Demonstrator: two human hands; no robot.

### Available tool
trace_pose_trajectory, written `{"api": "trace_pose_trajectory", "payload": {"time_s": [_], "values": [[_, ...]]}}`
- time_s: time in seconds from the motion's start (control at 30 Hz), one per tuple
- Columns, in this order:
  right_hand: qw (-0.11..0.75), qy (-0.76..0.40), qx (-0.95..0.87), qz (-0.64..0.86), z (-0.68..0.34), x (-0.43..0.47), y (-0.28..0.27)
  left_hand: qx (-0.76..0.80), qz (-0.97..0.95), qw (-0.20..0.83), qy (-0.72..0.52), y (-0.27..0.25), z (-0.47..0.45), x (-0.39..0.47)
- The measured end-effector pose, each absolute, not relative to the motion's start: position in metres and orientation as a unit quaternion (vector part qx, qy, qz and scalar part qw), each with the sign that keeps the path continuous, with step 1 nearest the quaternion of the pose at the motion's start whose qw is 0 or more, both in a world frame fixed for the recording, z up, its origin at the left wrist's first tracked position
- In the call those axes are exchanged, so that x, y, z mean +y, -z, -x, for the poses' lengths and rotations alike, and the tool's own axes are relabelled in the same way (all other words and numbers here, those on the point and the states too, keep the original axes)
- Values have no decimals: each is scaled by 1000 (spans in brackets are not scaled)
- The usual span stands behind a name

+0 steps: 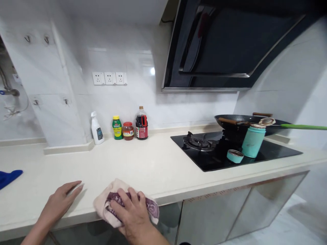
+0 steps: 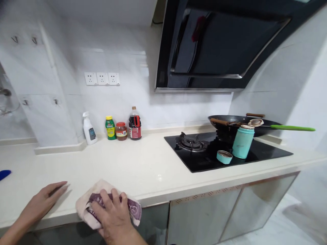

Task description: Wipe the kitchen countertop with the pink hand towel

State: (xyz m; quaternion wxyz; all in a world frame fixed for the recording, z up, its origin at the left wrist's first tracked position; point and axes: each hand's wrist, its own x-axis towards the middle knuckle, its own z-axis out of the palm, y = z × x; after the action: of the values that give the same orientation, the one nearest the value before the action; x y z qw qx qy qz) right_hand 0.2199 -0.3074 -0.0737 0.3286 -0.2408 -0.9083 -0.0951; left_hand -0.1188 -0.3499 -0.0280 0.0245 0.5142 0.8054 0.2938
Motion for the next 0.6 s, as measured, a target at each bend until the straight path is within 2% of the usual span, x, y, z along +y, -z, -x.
{"api": "trace_pose_trajectory", "payload": {"time_s": [0.2,0.3,0.6], "values": [[477,176,-815,277,-265,-286,108,803,-525,12,-283,32,129,-348],[520,194,-778,296,-309,-269,119,797,-537,10,-278,35,135,-346],[440,253,-769,388,-515,-191,131,809,-526,-1,-261,32,138,-346]]}}
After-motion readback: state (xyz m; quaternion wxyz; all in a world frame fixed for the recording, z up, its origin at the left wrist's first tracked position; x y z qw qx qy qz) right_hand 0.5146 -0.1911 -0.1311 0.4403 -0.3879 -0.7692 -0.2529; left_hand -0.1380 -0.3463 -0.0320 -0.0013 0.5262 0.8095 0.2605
